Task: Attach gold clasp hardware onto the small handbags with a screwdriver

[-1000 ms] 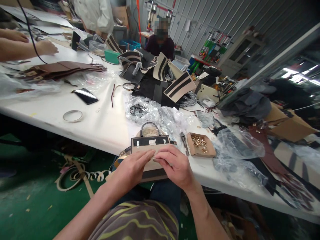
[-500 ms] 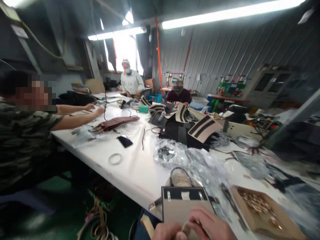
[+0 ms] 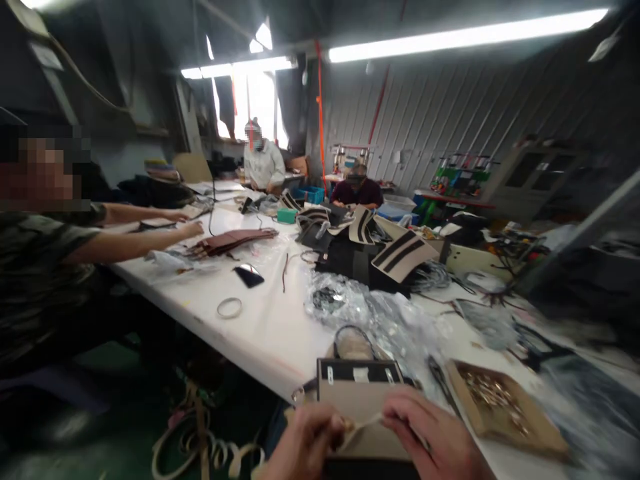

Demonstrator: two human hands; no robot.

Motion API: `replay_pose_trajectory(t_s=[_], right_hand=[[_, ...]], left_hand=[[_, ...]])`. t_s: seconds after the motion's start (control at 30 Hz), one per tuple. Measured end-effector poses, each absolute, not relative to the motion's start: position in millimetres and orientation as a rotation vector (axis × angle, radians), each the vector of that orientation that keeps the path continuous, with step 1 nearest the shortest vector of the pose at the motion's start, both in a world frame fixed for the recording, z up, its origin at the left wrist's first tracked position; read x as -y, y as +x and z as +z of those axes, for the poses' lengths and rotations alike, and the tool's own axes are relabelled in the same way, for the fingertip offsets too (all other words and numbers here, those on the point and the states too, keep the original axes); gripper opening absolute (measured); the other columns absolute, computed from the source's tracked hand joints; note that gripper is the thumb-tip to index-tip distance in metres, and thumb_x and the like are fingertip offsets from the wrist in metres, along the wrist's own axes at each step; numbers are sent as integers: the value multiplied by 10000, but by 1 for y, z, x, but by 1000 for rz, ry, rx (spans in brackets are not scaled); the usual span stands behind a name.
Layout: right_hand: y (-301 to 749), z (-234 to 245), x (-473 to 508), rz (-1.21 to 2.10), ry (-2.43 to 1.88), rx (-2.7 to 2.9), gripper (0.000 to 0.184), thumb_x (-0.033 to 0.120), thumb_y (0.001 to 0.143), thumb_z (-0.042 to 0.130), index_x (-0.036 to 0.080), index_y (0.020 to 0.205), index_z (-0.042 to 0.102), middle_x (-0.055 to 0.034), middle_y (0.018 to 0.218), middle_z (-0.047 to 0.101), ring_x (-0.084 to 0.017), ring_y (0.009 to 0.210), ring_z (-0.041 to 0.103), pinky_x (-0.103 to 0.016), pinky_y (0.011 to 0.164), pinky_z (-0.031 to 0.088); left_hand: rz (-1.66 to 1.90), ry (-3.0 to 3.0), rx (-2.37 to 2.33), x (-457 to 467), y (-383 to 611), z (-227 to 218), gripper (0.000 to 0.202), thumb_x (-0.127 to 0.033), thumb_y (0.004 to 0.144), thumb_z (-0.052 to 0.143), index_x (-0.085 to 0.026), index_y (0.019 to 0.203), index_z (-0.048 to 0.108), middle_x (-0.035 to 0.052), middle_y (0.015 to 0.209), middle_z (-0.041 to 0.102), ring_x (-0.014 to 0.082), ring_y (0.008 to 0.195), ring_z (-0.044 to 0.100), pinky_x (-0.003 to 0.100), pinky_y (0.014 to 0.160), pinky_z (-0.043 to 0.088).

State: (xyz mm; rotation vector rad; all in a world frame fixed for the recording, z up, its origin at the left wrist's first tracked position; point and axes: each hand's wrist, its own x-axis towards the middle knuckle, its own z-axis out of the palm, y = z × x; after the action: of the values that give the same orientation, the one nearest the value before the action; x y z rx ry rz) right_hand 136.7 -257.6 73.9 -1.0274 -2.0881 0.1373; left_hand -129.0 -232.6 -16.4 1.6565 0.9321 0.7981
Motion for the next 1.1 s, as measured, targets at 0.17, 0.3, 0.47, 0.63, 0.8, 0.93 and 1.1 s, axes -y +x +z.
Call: replay_pose_trajectory(t_s=[0.17, 0.3, 0.47, 0.63, 0.8, 0.93, 1.1], right_hand=[[131, 87, 277, 265, -1130, 2107, 176, 130, 1061, 663, 281, 1129, 722, -64, 1041, 790, -234, 972, 796, -356, 873, 661], [126, 90, 280, 371, -1135, 2147, 191, 100, 1077, 635, 264, 1136, 712, -56, 1056, 774, -202, 953, 764, -333, 859, 635], [129, 88, 275, 347, -1137, 2124, 153, 119, 1085, 640, 251, 1119, 709, -59, 1055, 763, -214, 986, 757, -329, 867, 608], [125, 67, 252, 468, -1325, 2108, 81, 190, 1095, 655, 238, 1057, 707, -62, 1063, 755, -210, 928, 715, -326, 826, 555], [107, 27, 199, 573, -1405, 2152, 125, 140, 1034, 685, 225, 949, 718, -23, 964, 766, -196, 867, 691, -323, 831, 509], [97, 0, 159, 655, -1359, 2172, 226, 128, 1017, 666, 212, 1208, 753, -19, 927, 758, -194, 845, 678, -333, 856, 514], [92, -14, 141, 687, -1382, 2127, 357, 144, 978, 718, 195, 1332, 724, 5, 856, 740, -193, 785, 675, -338, 843, 528]], left_hand=[[798, 1659, -865, 249, -140, 1, 470, -563, 1146, 508, -272, 1401, 775, 115, 1435, 767, 323, 1330, 700, 435, 1149, 550], [854, 1837, -787, 249, -141, 20, 619, -469, 1158, 525, -326, 1751, 420, 114, 1753, 503, 327, 1604, 492, 503, 1290, 456], [892, 2016, -722, 250, -114, 17, 286, -285, 1126, 554, -219, 1308, 765, 129, 1195, 813, 278, 1096, 752, 391, 1019, 584], [832, 1572, -1007, 261, -92, -19, 444, -414, 1127, 532, -205, 751, 643, 9, 639, 637, 166, 605, 599, 262, 630, 453], [823, 1026, -1120, 261, -69, -42, 524, -667, 1042, 585, -204, 807, 656, -24, 541, 561, 138, 390, 499, 234, 416, 384], [891, 706, -1032, 243, -64, -44, 579, -765, 948, 683, -190, 891, 652, -66, 574, 495, 102, 388, 438, 233, 397, 468], [917, 602, -984, 233, -66, -42, 565, -733, 927, 735, -176, 953, 643, -72, 605, 501, 102, 415, 464, 279, 419, 567]])
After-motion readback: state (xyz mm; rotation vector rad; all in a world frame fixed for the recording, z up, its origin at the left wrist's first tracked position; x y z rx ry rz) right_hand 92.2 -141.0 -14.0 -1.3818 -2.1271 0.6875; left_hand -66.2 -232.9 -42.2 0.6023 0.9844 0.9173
